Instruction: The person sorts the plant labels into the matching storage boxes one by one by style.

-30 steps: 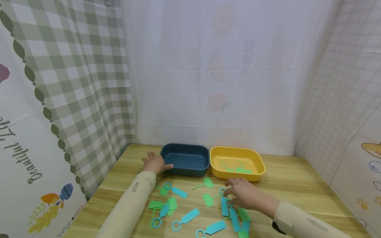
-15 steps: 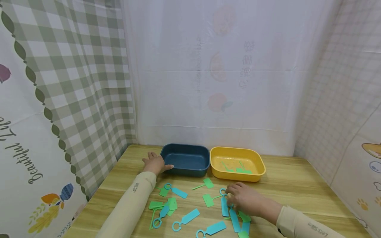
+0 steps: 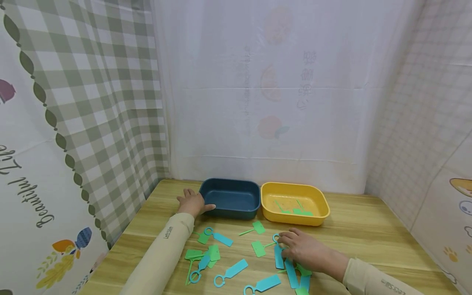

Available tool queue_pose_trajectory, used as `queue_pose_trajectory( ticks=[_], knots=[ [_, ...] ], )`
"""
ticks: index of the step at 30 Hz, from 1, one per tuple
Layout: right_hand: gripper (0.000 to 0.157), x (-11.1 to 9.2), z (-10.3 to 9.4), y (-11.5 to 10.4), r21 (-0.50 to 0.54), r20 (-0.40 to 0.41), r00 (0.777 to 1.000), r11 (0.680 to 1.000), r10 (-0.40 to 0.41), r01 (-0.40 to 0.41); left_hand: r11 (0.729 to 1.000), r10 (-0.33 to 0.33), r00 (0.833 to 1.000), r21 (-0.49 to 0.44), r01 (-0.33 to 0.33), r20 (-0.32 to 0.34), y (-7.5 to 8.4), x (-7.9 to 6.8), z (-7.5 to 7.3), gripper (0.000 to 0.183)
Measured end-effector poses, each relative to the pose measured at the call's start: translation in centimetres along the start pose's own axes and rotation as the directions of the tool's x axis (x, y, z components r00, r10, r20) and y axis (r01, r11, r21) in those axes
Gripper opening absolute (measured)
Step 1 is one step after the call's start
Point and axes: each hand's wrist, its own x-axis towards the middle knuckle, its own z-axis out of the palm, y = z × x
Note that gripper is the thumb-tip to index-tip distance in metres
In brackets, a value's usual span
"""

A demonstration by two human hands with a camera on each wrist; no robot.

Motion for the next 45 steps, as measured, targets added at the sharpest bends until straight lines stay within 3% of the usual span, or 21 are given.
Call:
queue_pose_trajectory(
  ticks=[9, 30, 38, 44, 45],
  knots=[
    [0.006, 0.1, 0.0, -0.1, 0.000, 0.020, 1.000, 1.000, 0.003, -0.003, 1.000, 0.006, 1.000, 0.001, -0.006, -0.013, 0.0, -0.2, -0.1, 0.083],
    [0.014, -0.1, 0.0, 0.0, -0.058, 0.006, 0.999, 0.998, -0.033, 0.033, 1.000, 0.004, 1.000, 0.003, -0.004, -0.012, 0.0, -0.1, -0.1, 0.084],
    [0.014, 0.0, -0.3, -0.1, -0.033, 0.016, 0.999, 0.999, -0.027, 0.028, 1.000, 0.009, 1.000, -0.002, -0.009, -0.021, 0.1, -0.4, -0.3, 0.085],
    [0.014, 0.0, -0.3, -0.1, -0.001, 0.029, 0.999, 1.000, -0.026, 0.026, 1.000, -0.001, 1.000, -0.012, 0.001, -0.007, 0.0, -0.1, -0.3, 0.084],
    [0.013, 0.0, -0.3, -0.1, 0.003, 0.029, 0.999, 1.000, -0.026, 0.026, 1.000, 0.004, 1.000, -0.009, -0.004, -0.026, -0.4, 0.6, 0.5, 0.088]
  ],
)
